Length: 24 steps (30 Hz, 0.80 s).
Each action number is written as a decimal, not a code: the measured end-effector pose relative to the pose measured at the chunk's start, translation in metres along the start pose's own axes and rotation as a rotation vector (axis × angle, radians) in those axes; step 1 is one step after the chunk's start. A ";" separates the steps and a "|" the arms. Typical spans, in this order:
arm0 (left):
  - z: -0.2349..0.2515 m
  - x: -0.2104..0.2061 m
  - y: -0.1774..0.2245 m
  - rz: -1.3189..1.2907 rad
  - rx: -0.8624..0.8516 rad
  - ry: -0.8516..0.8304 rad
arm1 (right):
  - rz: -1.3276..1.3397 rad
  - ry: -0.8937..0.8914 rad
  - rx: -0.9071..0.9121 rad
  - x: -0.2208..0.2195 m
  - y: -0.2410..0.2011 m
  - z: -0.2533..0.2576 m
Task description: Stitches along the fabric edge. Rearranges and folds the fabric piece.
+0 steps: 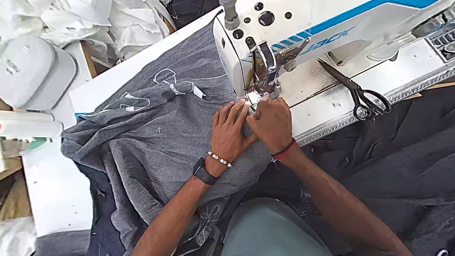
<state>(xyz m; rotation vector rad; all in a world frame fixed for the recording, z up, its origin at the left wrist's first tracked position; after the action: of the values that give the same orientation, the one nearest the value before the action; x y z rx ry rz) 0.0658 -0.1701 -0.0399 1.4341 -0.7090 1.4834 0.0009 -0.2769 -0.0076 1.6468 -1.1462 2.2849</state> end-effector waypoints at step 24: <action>0.004 0.011 -0.005 0.098 -0.162 0.106 | 0.399 -0.063 -0.275 -0.023 0.018 -0.085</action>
<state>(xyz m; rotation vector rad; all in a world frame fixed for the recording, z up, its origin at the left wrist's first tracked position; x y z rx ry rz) 0.0729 -0.1697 -0.0297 1.2048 -0.8241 1.5278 -0.0641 -0.2291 -0.0474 1.5027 -1.8531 2.1574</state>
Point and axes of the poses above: each hand's wrist, its own z-axis towards the middle knuckle, its own x-axis out of the back of the hand, y = z × x, the point moved 9 cm from there along z, towards the middle knuckle, and after that the axes turned 1 degree about -x, right-handed, at the moved point
